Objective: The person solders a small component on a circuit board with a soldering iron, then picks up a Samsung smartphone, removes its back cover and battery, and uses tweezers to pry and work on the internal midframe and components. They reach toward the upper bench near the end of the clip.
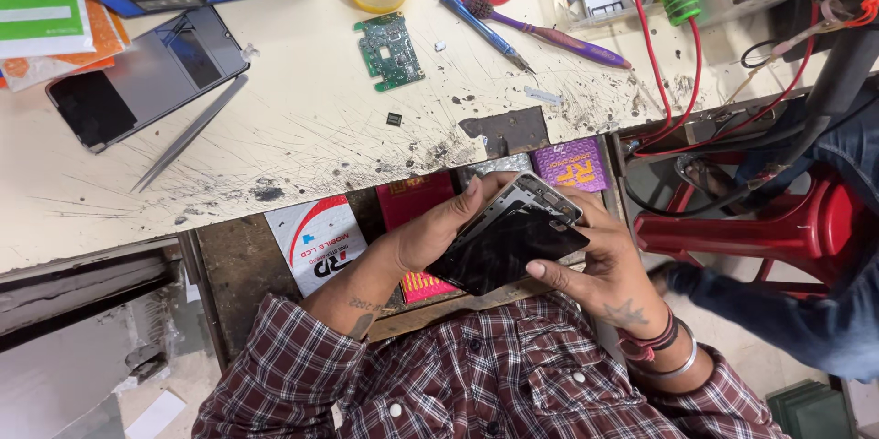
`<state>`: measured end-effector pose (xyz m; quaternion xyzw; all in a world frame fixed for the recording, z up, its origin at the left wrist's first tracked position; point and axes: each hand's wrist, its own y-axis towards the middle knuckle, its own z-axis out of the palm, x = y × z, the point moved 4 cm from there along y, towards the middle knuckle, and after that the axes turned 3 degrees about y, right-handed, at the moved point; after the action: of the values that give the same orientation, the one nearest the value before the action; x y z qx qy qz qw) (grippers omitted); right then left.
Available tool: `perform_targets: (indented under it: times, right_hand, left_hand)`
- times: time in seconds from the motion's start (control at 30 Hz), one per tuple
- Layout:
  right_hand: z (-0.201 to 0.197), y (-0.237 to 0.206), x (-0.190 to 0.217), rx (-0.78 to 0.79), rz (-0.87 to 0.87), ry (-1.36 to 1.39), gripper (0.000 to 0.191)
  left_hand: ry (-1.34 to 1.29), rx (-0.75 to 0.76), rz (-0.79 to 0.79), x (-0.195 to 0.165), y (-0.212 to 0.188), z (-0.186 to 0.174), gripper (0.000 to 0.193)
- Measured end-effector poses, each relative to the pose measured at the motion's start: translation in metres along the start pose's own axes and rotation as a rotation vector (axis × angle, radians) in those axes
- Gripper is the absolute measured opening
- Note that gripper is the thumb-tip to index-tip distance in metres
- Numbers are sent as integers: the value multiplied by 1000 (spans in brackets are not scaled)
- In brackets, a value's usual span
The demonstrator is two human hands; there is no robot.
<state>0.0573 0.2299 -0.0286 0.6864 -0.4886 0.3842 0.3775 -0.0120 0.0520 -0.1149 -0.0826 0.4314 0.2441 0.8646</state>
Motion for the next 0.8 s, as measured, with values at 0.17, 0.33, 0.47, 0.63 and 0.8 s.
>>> perform_targets:
  times: [0.17, 0.33, 0.47, 0.63, 0.8]
  right_hand:
    - [3, -9, 1, -35, 109, 23, 27]
    - [4, -14, 3, -67, 128, -7, 20]
    - [1, -23, 3, -210, 107, 98, 19]
    - [-7, -39, -16, -459, 169, 284, 20]
    - [5, -54, -39, -450, 177, 251, 22]
  left_hand:
    - [-27, 36, -10, -1, 0, 9, 80]
    - [92, -59, -75, 0, 1, 11, 80]
    - [527, -290, -194, -12, -6, 16, 88]
    - [1433, -486, 117, -39, -10, 63, 90]
    - [1622, -544, 76, -33, -9, 80, 109]
